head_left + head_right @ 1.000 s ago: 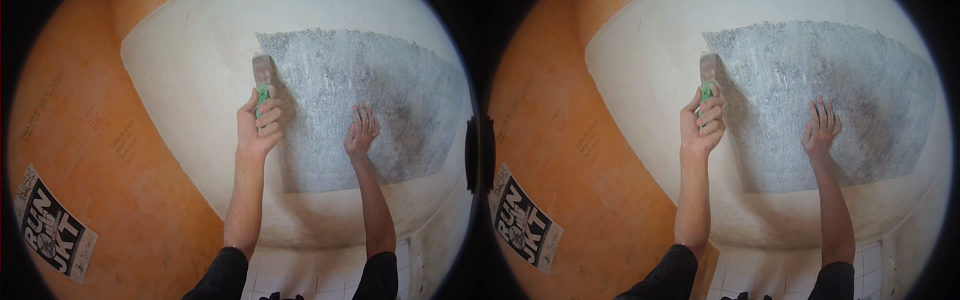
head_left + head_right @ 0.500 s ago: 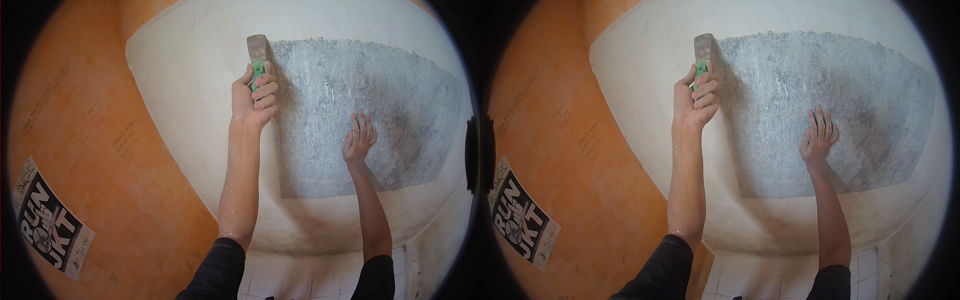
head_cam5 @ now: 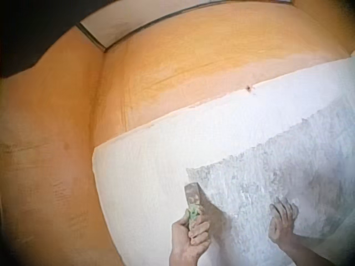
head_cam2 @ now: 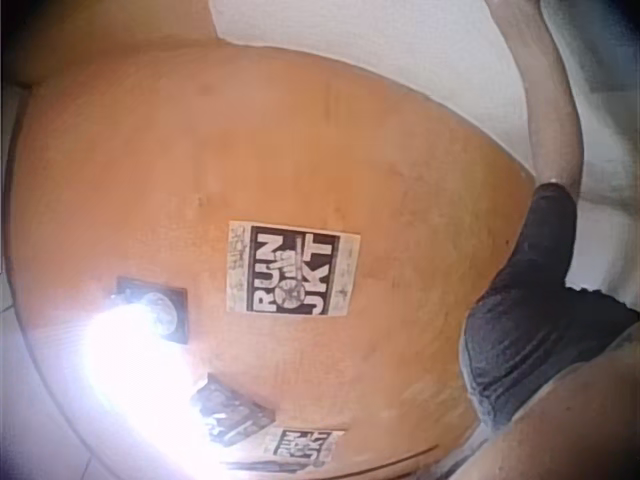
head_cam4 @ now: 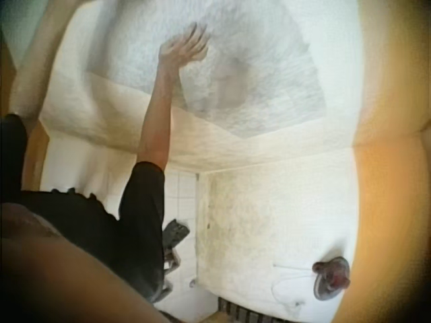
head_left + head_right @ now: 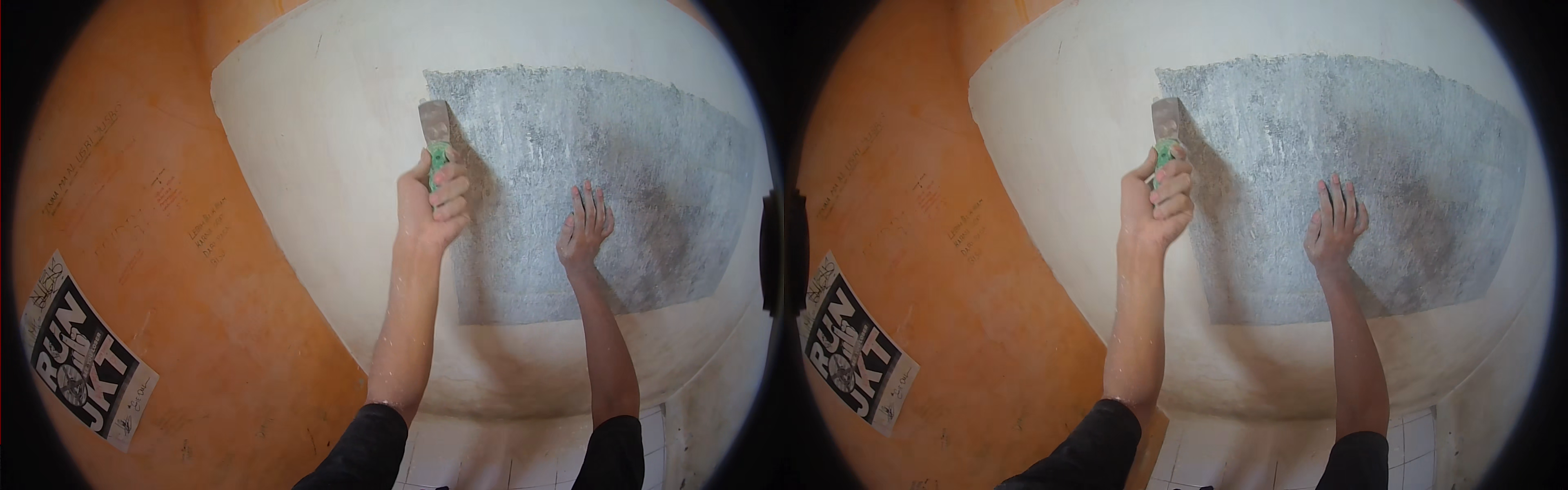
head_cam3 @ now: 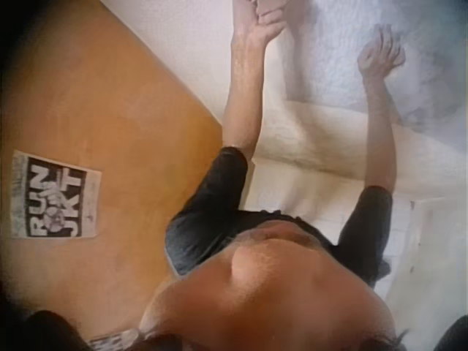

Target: The person scrapes paint or plaster from a wall using a putty knife.

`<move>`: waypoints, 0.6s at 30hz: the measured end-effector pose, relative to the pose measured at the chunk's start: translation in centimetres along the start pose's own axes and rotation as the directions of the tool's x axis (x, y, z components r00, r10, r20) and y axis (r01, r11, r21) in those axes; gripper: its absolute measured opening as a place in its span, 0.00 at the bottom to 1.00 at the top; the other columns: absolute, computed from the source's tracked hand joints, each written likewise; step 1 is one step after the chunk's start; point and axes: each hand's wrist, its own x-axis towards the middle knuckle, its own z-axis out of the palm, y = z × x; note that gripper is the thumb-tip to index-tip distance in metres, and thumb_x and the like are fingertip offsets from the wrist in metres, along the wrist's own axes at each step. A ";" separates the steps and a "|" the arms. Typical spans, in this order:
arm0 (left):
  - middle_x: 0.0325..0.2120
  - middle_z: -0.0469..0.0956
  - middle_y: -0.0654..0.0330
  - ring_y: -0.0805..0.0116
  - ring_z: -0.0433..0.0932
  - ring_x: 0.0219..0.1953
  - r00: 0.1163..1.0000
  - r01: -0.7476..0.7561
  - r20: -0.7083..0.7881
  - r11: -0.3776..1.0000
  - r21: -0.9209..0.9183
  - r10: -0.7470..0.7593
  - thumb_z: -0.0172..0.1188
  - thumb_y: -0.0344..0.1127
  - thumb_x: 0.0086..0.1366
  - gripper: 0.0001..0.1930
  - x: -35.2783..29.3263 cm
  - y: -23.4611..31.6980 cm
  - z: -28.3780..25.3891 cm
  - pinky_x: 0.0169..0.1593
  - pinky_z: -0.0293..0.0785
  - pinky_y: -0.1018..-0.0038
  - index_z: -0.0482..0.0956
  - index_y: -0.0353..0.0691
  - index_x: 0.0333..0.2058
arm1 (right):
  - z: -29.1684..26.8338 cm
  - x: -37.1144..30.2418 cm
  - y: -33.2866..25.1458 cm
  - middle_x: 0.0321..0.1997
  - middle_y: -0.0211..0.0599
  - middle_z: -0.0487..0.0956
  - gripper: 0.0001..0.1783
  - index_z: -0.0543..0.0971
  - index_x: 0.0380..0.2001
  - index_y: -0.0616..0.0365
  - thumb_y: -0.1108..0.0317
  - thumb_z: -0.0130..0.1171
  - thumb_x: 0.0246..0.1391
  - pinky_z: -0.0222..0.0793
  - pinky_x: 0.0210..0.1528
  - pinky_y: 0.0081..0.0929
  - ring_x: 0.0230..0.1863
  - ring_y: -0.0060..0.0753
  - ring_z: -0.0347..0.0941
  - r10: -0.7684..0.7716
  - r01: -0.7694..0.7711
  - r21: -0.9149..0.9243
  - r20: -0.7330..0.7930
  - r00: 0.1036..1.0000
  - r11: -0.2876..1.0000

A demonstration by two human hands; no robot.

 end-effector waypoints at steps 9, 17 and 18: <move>0.19 0.60 0.69 0.83 0.53 0.11 1.000 0.029 0.006 0.999 -0.015 -0.029 0.39 0.42 0.74 0.15 0.3 0.8 1.1 0.09 0.45 0.85 0.70 0.37 0.38 | 0.1 -0.3 0.1 0.67 0.36 0.68 0.23 0.71 0.60 0.53 0.64 0.39 0.65 0.41 0.67 0.45 0.69 0.40 0.56 -0.001 0.001 -0.018 0.017 1.000 1.000; 0.19 0.61 0.70 0.84 0.53 0.12 0.999 -0.031 0.020 0.997 0.073 0.029 0.40 0.44 0.74 0.16 1.2 1.5 0.2 0.09 0.43 0.85 0.71 0.38 0.38 | -0.2 -0.3 -0.2 0.67 0.36 0.68 0.23 0.72 0.60 0.53 0.64 0.39 0.65 0.42 0.67 0.45 0.69 0.40 0.57 0.002 -0.001 -0.013 0.012 1.000 1.000; 0.19 0.61 0.70 0.84 0.53 0.12 0.997 -0.067 0.039 0.991 0.112 0.063 0.40 0.44 0.74 0.16 1.9 2.5 0.6 0.09 0.43 0.85 0.71 0.38 0.38 | -0.1 -0.2 -0.4 0.67 0.36 0.68 0.23 0.72 0.60 0.53 0.64 0.39 0.65 0.42 0.67 0.45 0.69 0.40 0.57 0.007 -0.007 0.001 0.016 1.000 1.000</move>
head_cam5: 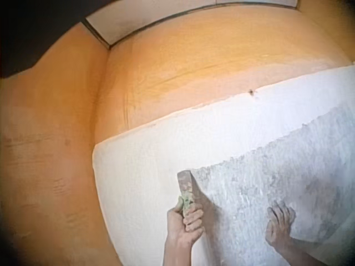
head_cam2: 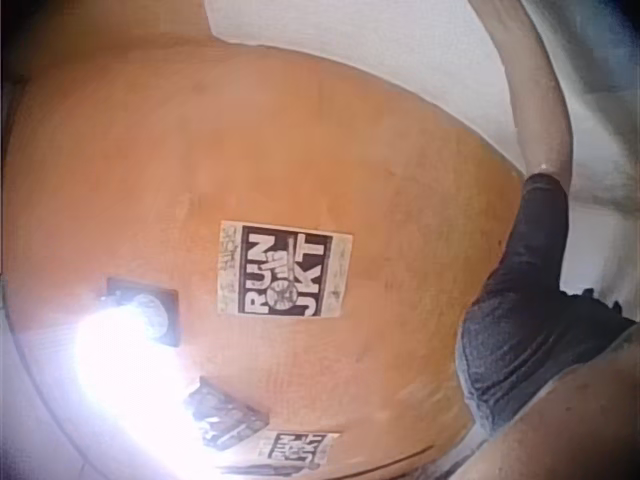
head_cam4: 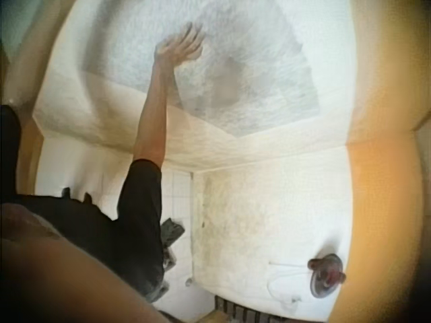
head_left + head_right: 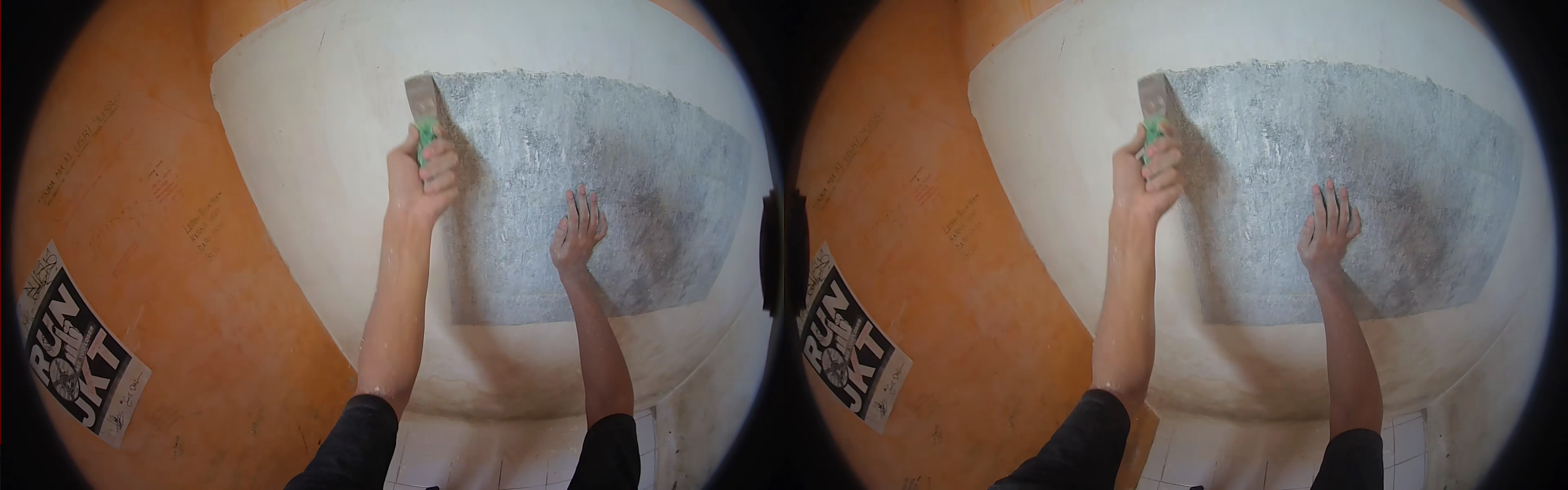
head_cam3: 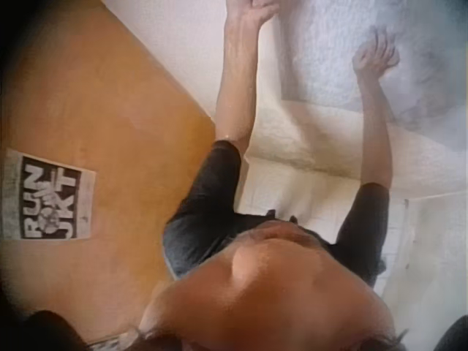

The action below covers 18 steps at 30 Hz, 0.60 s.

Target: The person scrapes paint or plaster from a wall using a putty knife.

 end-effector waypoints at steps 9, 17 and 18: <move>0.20 0.59 0.68 0.81 0.54 0.14 0.993 0.113 0.048 0.989 -0.092 -0.109 0.42 0.49 0.74 0.23 -2.8 -1.3 -2.4 0.11 0.46 0.84 0.70 0.32 0.47 | 0.0 0.1 0.5 0.67 0.36 0.67 0.24 0.71 0.61 0.52 0.64 0.37 0.66 0.42 0.67 0.46 0.69 0.41 0.57 0.005 -0.005 -0.001 0.003 1.000 1.000; 0.21 0.58 0.67 0.81 0.53 0.14 0.984 0.164 0.101 0.975 -0.152 -0.150 0.39 0.45 0.75 0.24 -2.6 -1.1 -1.5 0.09 0.45 0.85 0.64 0.28 0.58 | -0.1 -0.1 0.6 0.67 0.35 0.68 0.23 0.71 0.60 0.52 0.63 0.36 0.67 0.42 0.68 0.45 0.69 0.40 0.57 0.017 -0.017 -0.002 0.017 1.000 1.000; 0.20 0.58 0.67 0.81 0.52 0.14 0.982 0.171 0.107 0.968 -0.185 -0.153 0.39 0.44 0.75 0.24 -2.6 -1.3 -1.6 0.09 0.45 0.85 0.64 0.28 0.58 | -0.2 -0.2 0.7 0.67 0.35 0.68 0.23 0.71 0.61 0.53 0.63 0.35 0.68 0.42 0.68 0.45 0.70 0.40 0.56 0.015 -0.014 -0.011 0.019 1.000 1.000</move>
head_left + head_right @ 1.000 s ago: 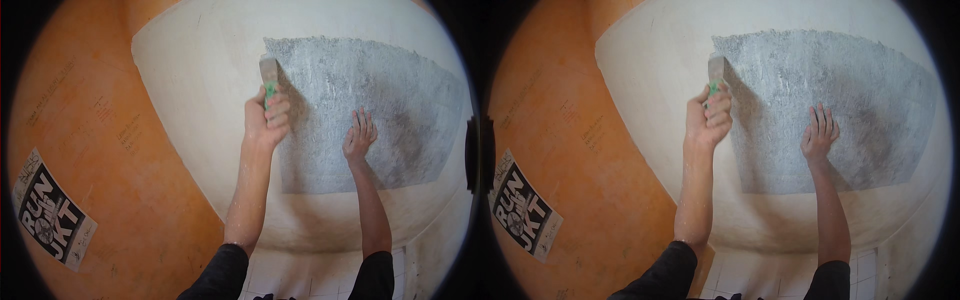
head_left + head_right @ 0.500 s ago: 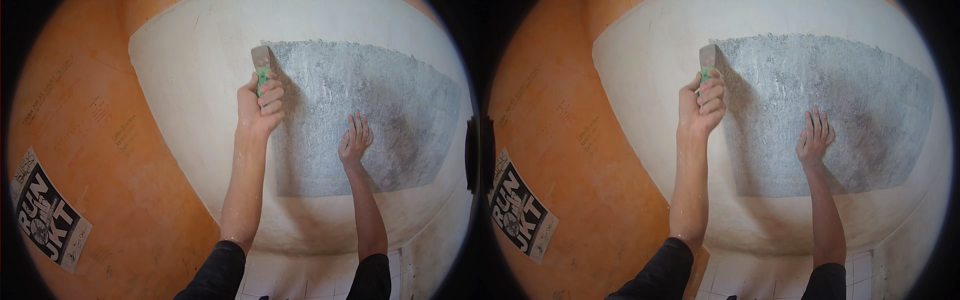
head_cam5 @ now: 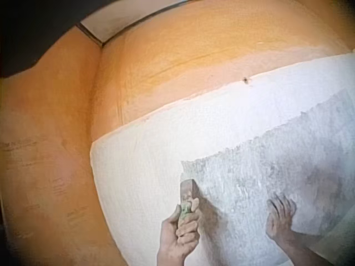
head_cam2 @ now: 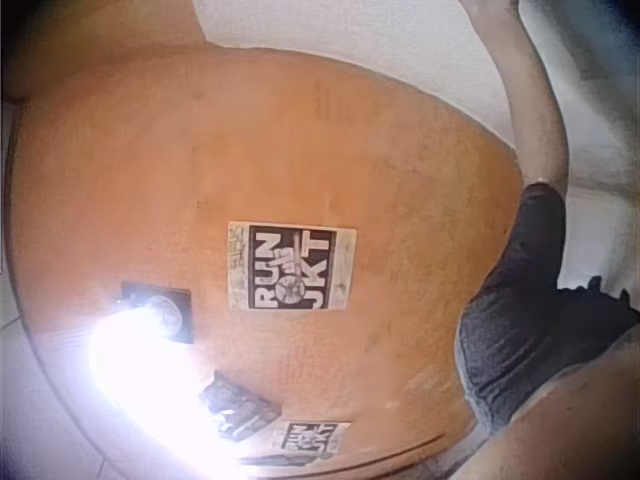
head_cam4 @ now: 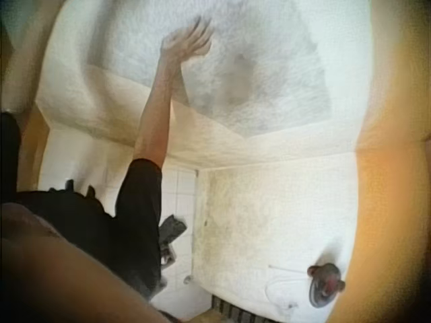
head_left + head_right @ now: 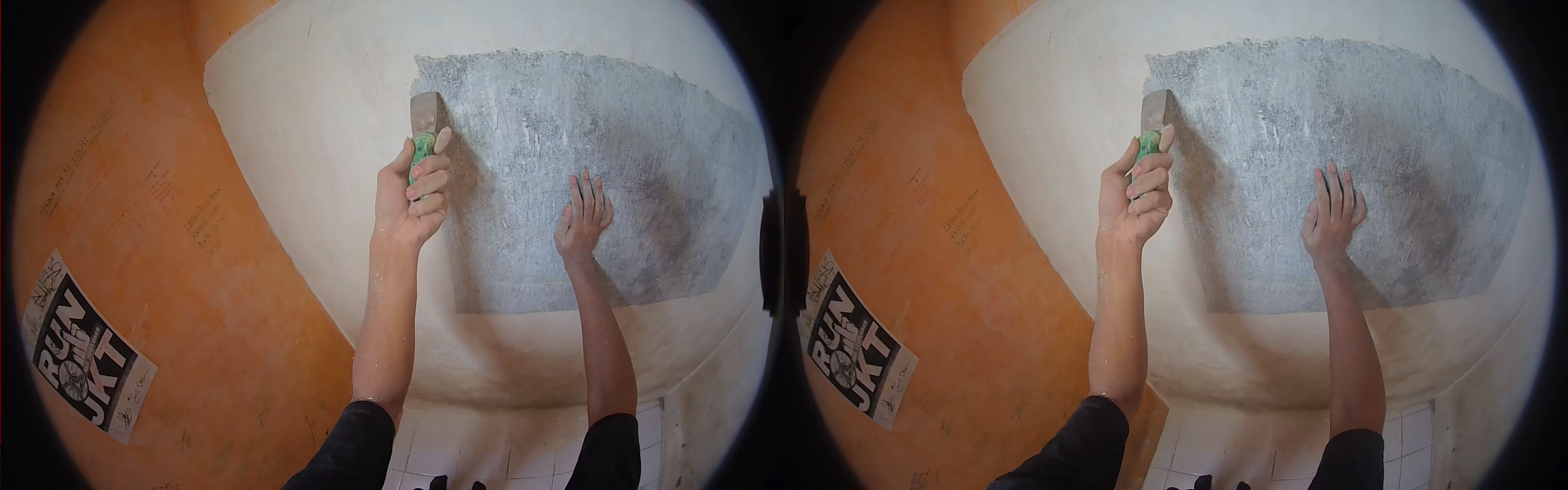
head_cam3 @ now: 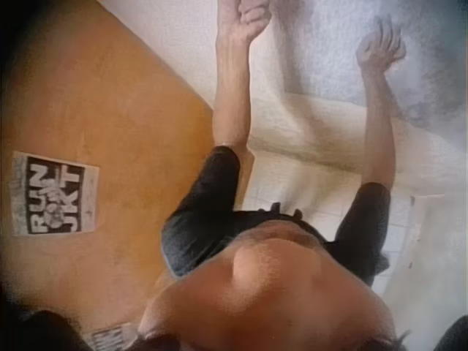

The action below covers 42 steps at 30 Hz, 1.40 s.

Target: The person scrapes paint or plaster from a wall using a putty knife.

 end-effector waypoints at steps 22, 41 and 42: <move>0.19 0.59 0.69 0.84 0.52 0.12 0.991 -0.025 -0.127 0.991 0.135 0.043 0.41 0.45 0.75 0.20 1.2 1.5 3.0 0.09 0.45 0.85 0.71 0.32 0.47 | 0.0 0.1 -0.4 0.67 0.36 0.68 0.23 0.72 0.60 0.53 0.65 0.39 0.65 0.43 0.67 0.46 0.69 0.41 0.58 -0.010 0.010 -0.004 -0.010 1.000 1.000; 0.19 0.60 0.69 0.84 0.53 0.12 0.982 -0.046 -0.169 0.973 0.225 0.085 0.40 0.45 0.75 0.21 1.1 1.3 2.7 0.09 0.46 0.85 0.71 0.31 0.47 | 0.1 0.1 -0.4 0.67 0.35 0.68 0.23 0.72 0.60 0.53 0.65 0.39 0.65 0.44 0.67 0.45 0.69 0.40 0.58 -0.009 0.009 -0.002 -0.022 1.000 1.000; 0.19 0.59 0.69 0.84 0.53 0.12 0.981 -0.053 -0.166 0.966 0.252 0.097 0.40 0.45 0.75 0.21 0.9 1.3 2.1 0.09 0.46 0.85 0.71 0.31 0.48 | 0.2 0.0 -0.3 0.67 0.35 0.68 0.23 0.72 0.60 0.53 0.65 0.39 0.65 0.44 0.67 0.45 0.69 0.40 0.57 -0.009 0.009 -0.004 -0.025 1.000 1.000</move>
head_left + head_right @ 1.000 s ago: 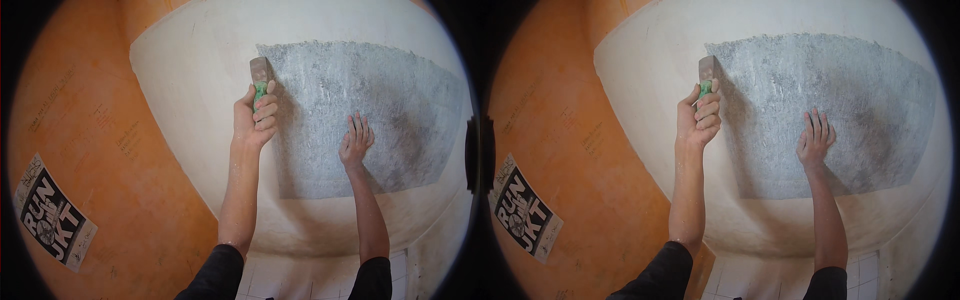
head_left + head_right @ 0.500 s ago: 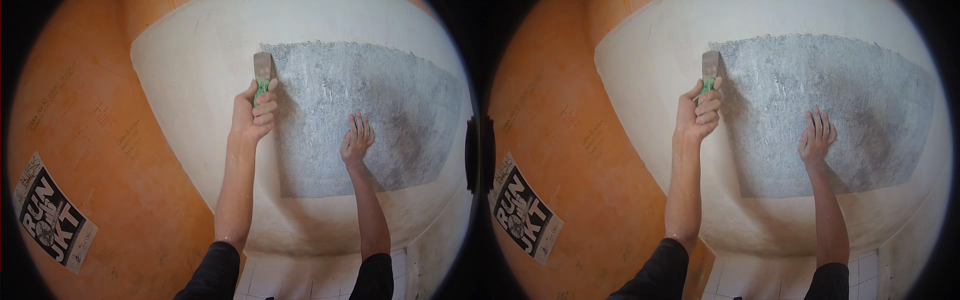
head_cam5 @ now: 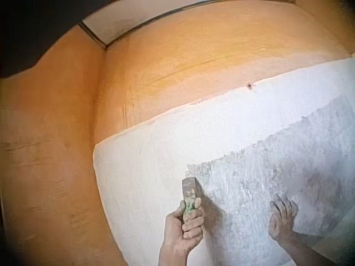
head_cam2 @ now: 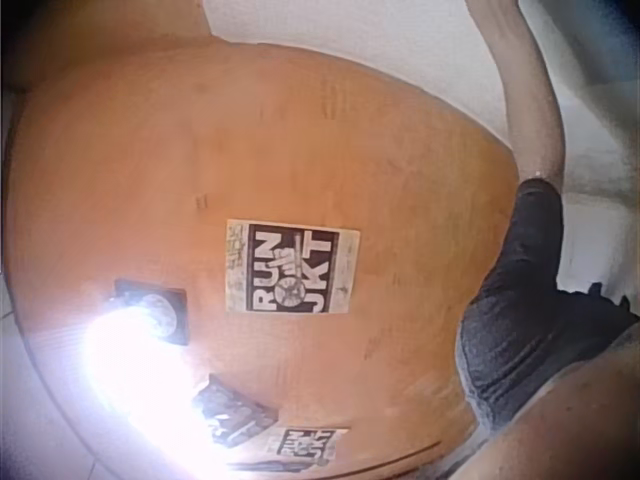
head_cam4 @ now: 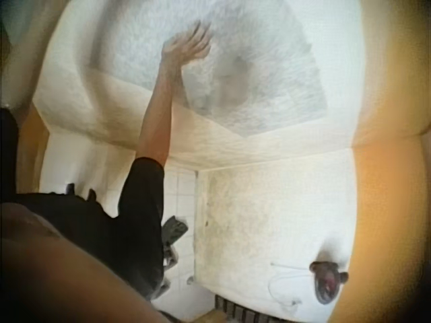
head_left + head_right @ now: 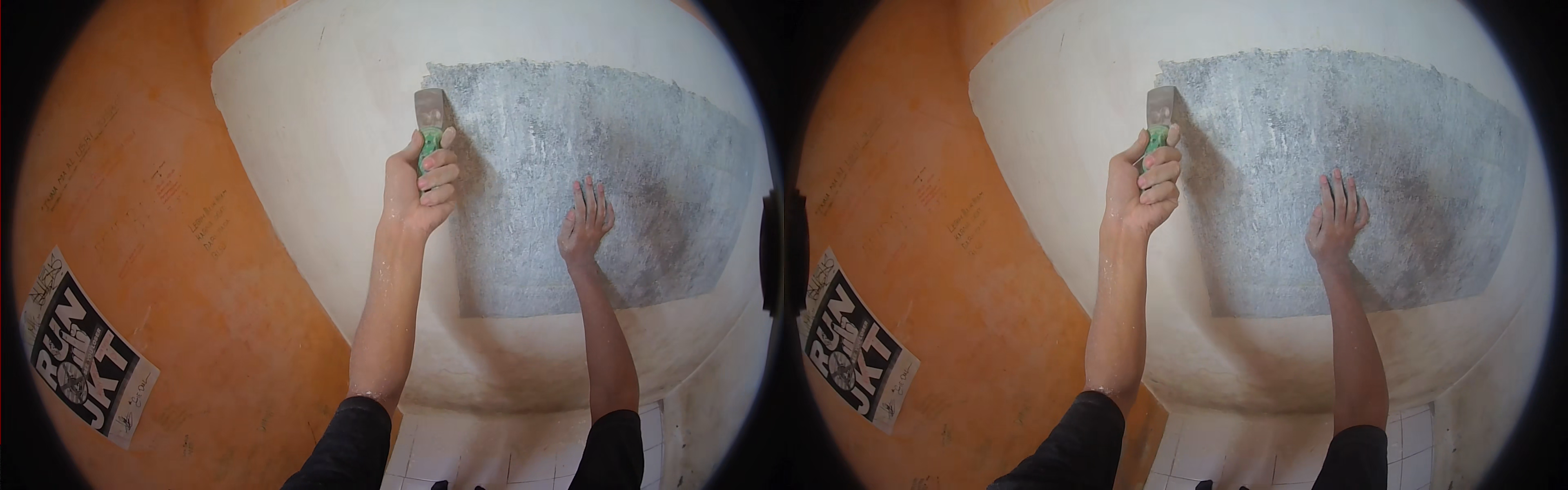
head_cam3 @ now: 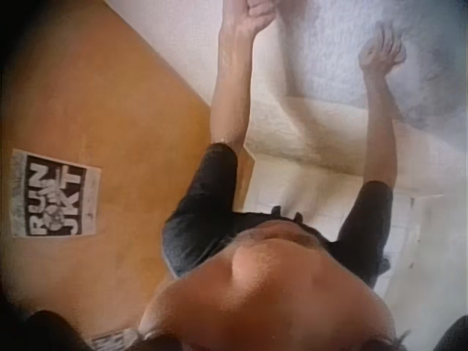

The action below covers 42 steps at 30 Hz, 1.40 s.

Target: The person scrapes paint or plaster from a wall using a putty knife.

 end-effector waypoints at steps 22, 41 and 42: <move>0.19 0.60 0.70 0.84 0.53 0.13 1.000 0.008 -0.008 0.982 0.191 -0.007 0.41 0.47 0.75 0.21 0.2 2.5 -0.4 0.10 0.45 0.86 0.71 0.32 0.50 | -0.1 0.0 -0.1 0.67 0.34 0.67 0.23 0.72 0.60 0.51 0.64 0.39 0.65 0.44 0.67 0.46 0.69 0.39 0.57 0.002 -0.002 0.001 0.016 1.000 1.000; 0.18 0.60 0.72 0.85 0.51 0.12 0.997 -0.012 -0.060 0.865 0.502 0.048 0.42 0.50 0.74 0.22 0.9 4.5 0.3 0.10 0.41 0.86 0.72 0.35 0.49 | -0.1 -0.2 -0.2 0.67 0.35 0.67 0.23 0.71 0.61 0.51 0.63 0.38 0.66 0.44 0.68 0.48 0.70 0.39 0.57 0.018 -0.019 0.024 0.023 1.000 1.000; 0.18 0.60 0.72 0.85 0.51 0.12 0.997 -0.015 -0.062 0.863 0.504 0.054 0.42 0.50 0.74 0.22 1.0 4.7 0.8 0.10 0.41 0.86 0.72 0.35 0.49 | -0.1 -0.1 -0.3 0.68 0.35 0.67 0.23 0.71 0.61 0.51 0.64 0.38 0.66 0.44 0.68 0.48 0.70 0.40 0.56 0.019 -0.019 0.021 0.029 0.999 1.000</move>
